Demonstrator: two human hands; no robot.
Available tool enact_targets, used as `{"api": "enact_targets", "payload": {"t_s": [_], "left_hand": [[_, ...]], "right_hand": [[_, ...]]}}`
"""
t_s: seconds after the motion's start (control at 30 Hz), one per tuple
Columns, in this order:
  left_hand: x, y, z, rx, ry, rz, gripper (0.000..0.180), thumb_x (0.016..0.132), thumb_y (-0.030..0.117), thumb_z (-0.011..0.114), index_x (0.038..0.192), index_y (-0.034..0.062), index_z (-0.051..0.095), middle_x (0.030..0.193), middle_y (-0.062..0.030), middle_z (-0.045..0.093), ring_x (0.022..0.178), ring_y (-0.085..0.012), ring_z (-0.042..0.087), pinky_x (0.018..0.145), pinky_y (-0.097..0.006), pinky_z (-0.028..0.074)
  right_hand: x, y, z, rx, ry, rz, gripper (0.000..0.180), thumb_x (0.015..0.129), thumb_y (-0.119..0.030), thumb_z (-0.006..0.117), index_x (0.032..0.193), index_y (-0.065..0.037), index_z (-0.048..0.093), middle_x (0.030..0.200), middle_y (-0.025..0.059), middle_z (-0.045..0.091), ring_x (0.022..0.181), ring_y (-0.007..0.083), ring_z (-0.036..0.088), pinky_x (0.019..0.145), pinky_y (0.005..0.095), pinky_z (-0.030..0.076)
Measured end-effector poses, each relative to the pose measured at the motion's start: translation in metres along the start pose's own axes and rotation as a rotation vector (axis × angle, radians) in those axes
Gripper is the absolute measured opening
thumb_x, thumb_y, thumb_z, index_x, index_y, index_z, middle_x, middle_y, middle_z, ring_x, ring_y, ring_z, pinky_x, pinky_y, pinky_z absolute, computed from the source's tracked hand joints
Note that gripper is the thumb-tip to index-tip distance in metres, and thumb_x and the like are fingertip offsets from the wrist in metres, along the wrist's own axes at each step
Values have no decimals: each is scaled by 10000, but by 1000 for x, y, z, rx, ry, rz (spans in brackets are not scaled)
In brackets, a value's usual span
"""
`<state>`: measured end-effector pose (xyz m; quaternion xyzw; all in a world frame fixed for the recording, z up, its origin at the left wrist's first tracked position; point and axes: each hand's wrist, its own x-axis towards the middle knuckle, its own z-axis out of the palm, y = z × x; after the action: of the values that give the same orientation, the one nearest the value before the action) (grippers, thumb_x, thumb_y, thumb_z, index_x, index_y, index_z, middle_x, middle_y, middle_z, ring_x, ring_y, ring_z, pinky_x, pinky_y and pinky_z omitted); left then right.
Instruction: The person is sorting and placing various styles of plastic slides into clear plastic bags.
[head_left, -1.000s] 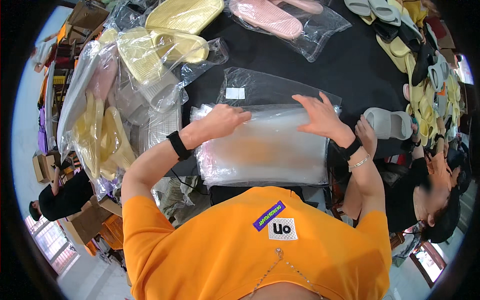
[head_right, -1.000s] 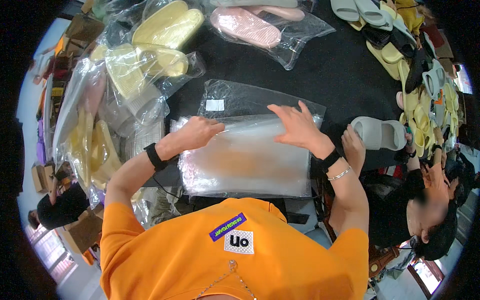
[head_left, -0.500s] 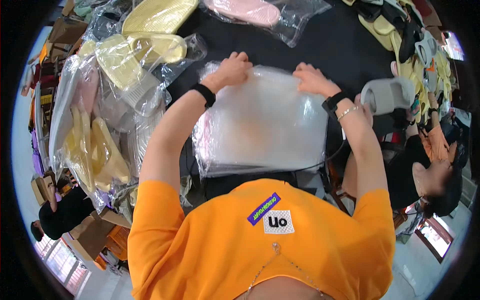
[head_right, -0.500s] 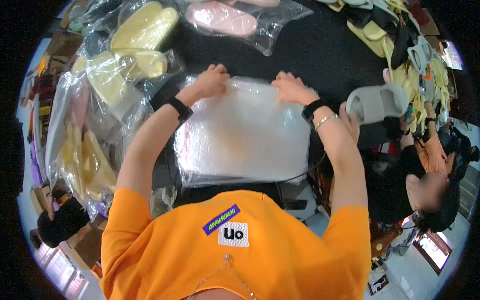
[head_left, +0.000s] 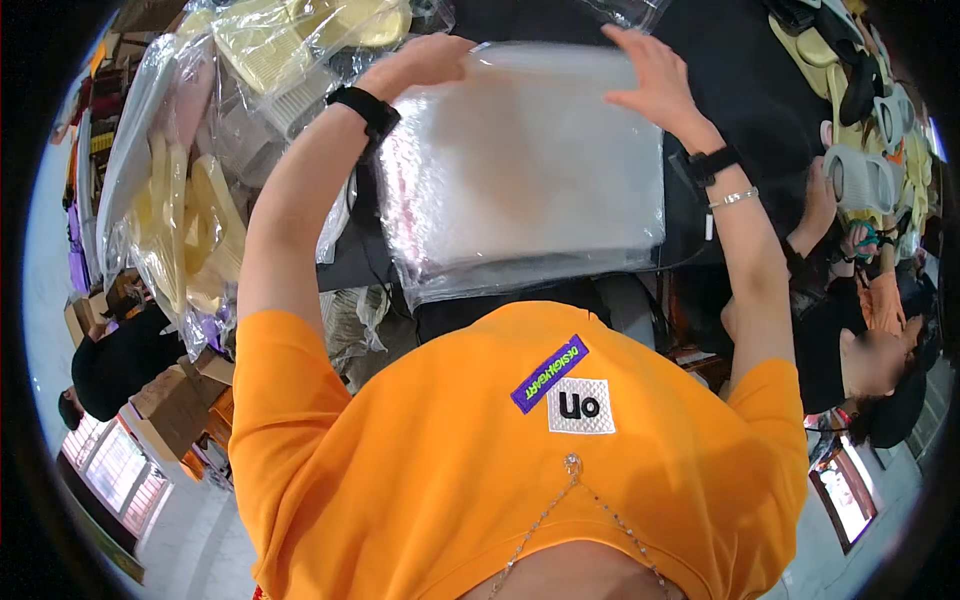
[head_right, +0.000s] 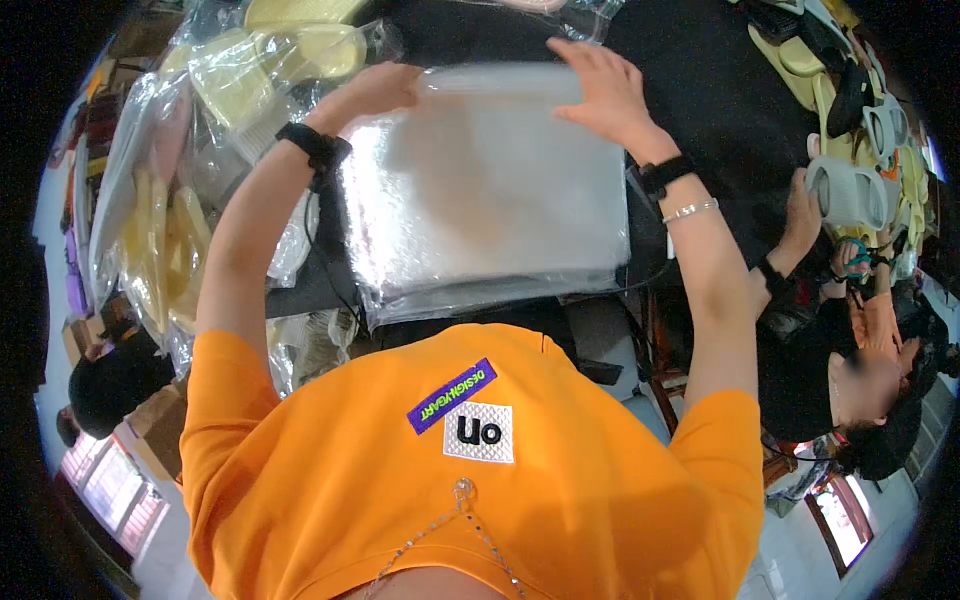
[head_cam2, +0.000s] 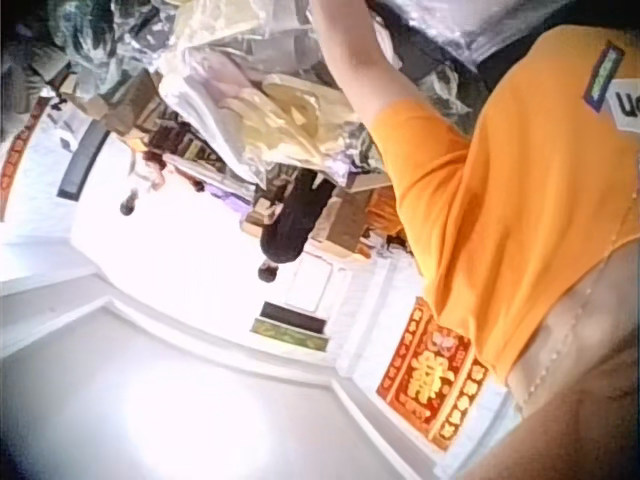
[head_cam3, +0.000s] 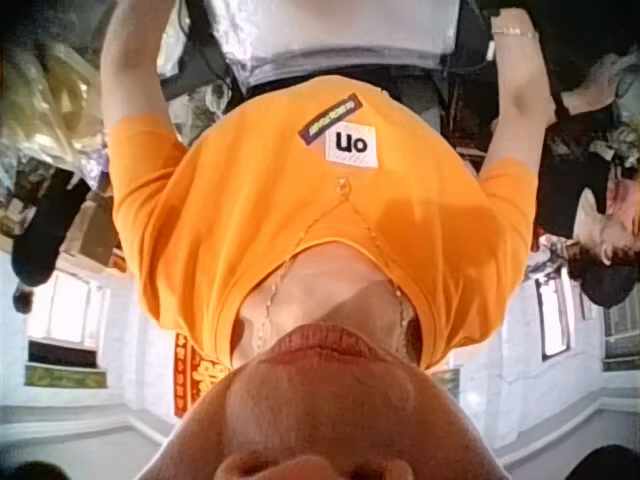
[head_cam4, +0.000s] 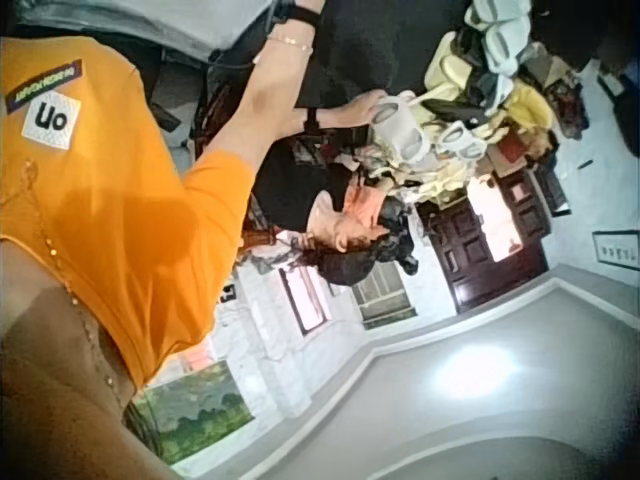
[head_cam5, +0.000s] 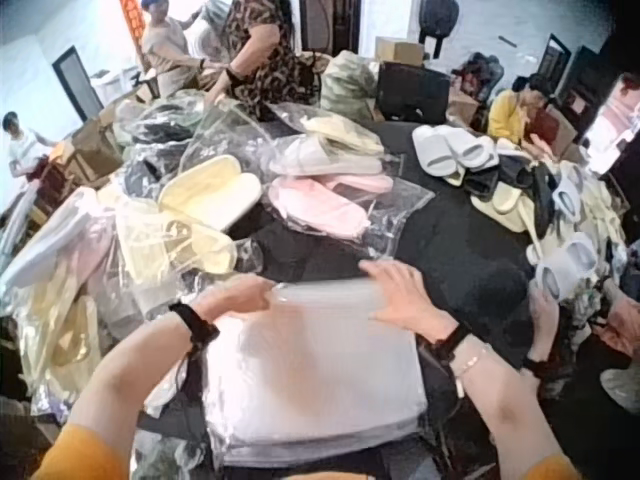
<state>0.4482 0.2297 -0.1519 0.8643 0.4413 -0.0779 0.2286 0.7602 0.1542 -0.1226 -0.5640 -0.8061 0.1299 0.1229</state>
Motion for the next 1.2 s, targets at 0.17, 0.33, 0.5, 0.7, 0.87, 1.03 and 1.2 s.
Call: {"api": "enact_targets", "payload": {"t_s": [0.17, 0.33, 0.5, 0.7, 0.87, 1.03, 1.2], "left_hand": [[-13, -34, 17, -160, -78, -92, 719, 586, 142, 681, 1248, 70, 410, 1088, -196, 574, 1013, -342, 543, 861, -400, 426], [-13, -35, 26, -216, -90, 38, 637, 588, 168, 716, 1174, 49, 496, 1025, -162, 614, 977, -302, 571, 831, -367, 435], [-6, -8, 3, -138, -207, -25, 454, 638, 180, 689, 1053, 26, 587, 960, -158, 635, 911, -305, 593, 782, -373, 451], [5, -58, 19, -92, -46, 11, 436, 636, 169, 639, 1040, 18, 580, 944, -194, 623, 910, -331, 588, 775, -391, 454], [5, -33, 4, -26, -134, 10, 463, 645, 189, 626, 1077, 32, 566, 979, -217, 607, 939, -360, 567, 790, -398, 456], [8, -39, 11, -10, -82, 36, 487, 667, 190, 603, 1121, 23, 541, 1026, -230, 589, 983, -362, 553, 827, -396, 445], [7, -60, 27, 24, 33, 109, 487, 689, 180, 575, 1146, 20, 528, 1044, -238, 580, 996, -363, 548, 838, -393, 442]], "right_hand": [[-94, 31, 26, 574, 227, 508, 681, 779, -351, 647, 1325, -94, 333, 1308, 203, 363, 1213, 307, 354, 987, 410, 303], [-220, -1, 32, 1011, -121, 1265, 523, 875, -495, 430, 1270, -154, 387, 1152, 19, 474, 936, 143, 452, 734, 320, 393], [-241, -24, 40, 1059, -29, 1158, 584, 836, -446, 538, 1249, -64, 383, 1107, 88, 497, 972, 178, 474, 807, 336, 387], [-238, -50, 62, 1041, 41, 1054, 579, 752, -202, 681, 1202, 25, 397, 1026, 121, 547, 919, 178, 524, 798, 291, 419], [-247, -66, 71, 1292, -55, 1074, 328, 750, -66, 632, 1049, 21, 527, 900, 47, 588, 834, 142, 554, 749, 243, 433], [-283, -78, 66, 1329, -38, 1272, 207, 765, -62, 592, 970, -55, 564, 811, 22, 582, 692, 112, 577, 596, 255, 480], [-338, -73, 17, 1483, 284, 1368, 165, 748, -57, 543, 911, -35, 540, 809, 66, 584, 731, 173, 603, 611, 300, 513]]}}
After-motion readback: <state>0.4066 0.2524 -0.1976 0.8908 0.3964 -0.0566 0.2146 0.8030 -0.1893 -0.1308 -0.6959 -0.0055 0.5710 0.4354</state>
